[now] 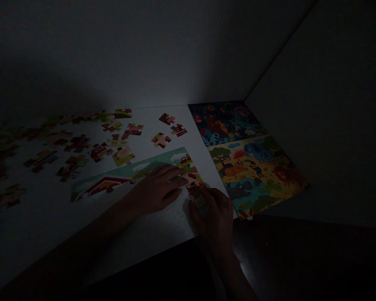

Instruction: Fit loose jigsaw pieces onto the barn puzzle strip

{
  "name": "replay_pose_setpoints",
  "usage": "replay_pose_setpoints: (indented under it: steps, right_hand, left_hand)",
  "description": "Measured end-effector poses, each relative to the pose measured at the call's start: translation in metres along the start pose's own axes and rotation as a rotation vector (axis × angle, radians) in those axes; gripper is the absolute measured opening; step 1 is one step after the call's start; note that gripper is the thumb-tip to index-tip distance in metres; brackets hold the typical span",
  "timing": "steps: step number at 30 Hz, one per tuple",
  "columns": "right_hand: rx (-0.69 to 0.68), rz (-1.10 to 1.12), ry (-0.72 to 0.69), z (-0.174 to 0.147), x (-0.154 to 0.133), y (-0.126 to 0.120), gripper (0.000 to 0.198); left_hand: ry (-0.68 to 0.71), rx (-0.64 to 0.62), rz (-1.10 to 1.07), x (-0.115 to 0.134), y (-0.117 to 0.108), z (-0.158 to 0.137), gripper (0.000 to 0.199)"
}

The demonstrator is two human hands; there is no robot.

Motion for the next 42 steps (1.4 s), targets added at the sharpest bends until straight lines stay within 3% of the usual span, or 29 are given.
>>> replay_pose_setpoints:
  steps: [15,24,35,42]
  right_hand:
    - [-0.131,-0.194,0.017,-0.006,-0.014,-0.003,0.042]
    - [-0.118,-0.193,0.052,-0.004,-0.014,-0.002,0.038]
    - [-0.150,-0.164,-0.032,-0.001,-0.007,-0.003,0.039]
    - [-0.167,-0.160,0.008,0.001,-0.015,-0.003,0.039]
  left_hand:
    - [0.026,0.031,-0.017,-0.001,0.001,-0.003,0.027]
    - [0.031,0.083,-0.016,-0.002,0.004,-0.005,0.025]
    - [0.103,-0.008,-0.048,0.006,-0.001,-0.001,0.033]
    - [0.098,-0.057,-0.025,0.006,-0.001,0.002,0.035]
Point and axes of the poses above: each hand's wrist, its own z-axis towards the middle knuckle, its own y-axis out of the palm, x = y × z, the point moved 2 cm from there along z, towards the middle knuckle, and after that the axes turned 5 degrees about z, right-handed, at the moved point
